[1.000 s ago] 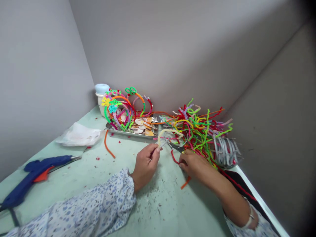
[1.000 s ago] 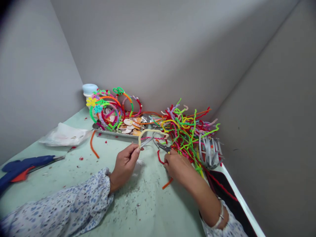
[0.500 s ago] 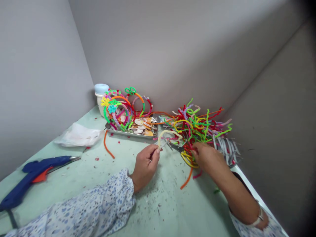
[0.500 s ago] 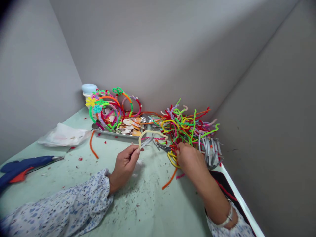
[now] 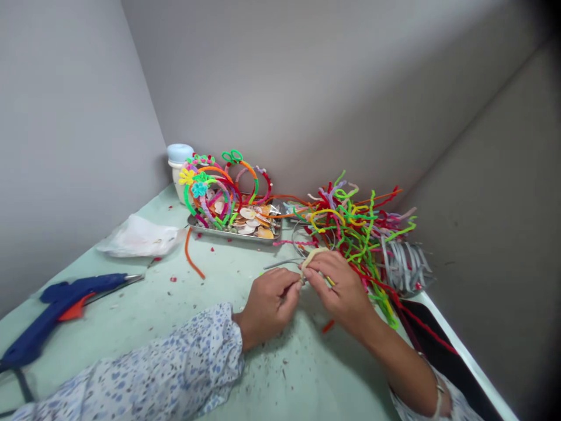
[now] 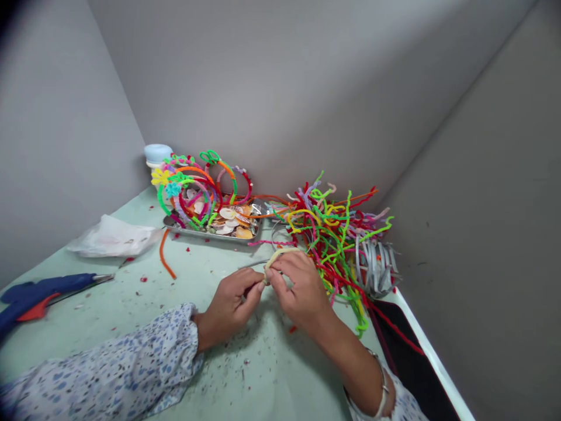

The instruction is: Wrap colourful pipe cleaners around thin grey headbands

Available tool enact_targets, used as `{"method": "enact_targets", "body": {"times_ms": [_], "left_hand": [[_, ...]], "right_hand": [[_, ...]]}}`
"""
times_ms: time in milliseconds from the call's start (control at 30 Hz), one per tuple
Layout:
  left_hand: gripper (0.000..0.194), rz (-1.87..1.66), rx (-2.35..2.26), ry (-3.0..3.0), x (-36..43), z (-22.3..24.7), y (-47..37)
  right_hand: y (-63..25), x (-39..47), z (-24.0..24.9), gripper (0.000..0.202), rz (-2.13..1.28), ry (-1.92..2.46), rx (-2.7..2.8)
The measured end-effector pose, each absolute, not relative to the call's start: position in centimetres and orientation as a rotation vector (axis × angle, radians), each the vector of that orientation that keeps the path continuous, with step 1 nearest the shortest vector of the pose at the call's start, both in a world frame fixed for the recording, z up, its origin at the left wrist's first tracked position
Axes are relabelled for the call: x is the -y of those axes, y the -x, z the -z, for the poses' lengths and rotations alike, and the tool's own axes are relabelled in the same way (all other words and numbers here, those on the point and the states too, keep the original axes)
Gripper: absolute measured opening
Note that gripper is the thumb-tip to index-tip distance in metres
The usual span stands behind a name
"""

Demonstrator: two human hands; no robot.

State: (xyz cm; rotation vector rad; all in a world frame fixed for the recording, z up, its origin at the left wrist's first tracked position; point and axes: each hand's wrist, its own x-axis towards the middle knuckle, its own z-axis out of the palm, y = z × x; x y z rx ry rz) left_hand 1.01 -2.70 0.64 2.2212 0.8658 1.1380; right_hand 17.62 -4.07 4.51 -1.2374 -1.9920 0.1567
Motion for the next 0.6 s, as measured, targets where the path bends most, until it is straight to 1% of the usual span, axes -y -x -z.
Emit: {"method": "enact_targets", "body": {"times_ms": [133,233,400,600], "left_hand": [[0.018,-1.105,-0.849,-2.26,2.64,-0.54,-0.94],[0.018,-1.082,-0.83,-2.268,2.58,-0.55,-0.93],[0.02,-1.057,-0.821,-2.249,2.52,-0.69,-0.96],[0.02,-1.086,-0.821,-2.229,2.56,-0.88,-0.88]], "right_hand": [[-17.45,4.06,-4.39,0.015,-0.373,1.291,1.895],[-17.49,4.09,-4.41,0.013,-0.423,1.321,1.852],[-17.37,4.37,-4.63,0.014,-0.402,1.323,1.847],[-17.28,4.87,-4.64,0.01,-0.221,1.196,1.913]]}}
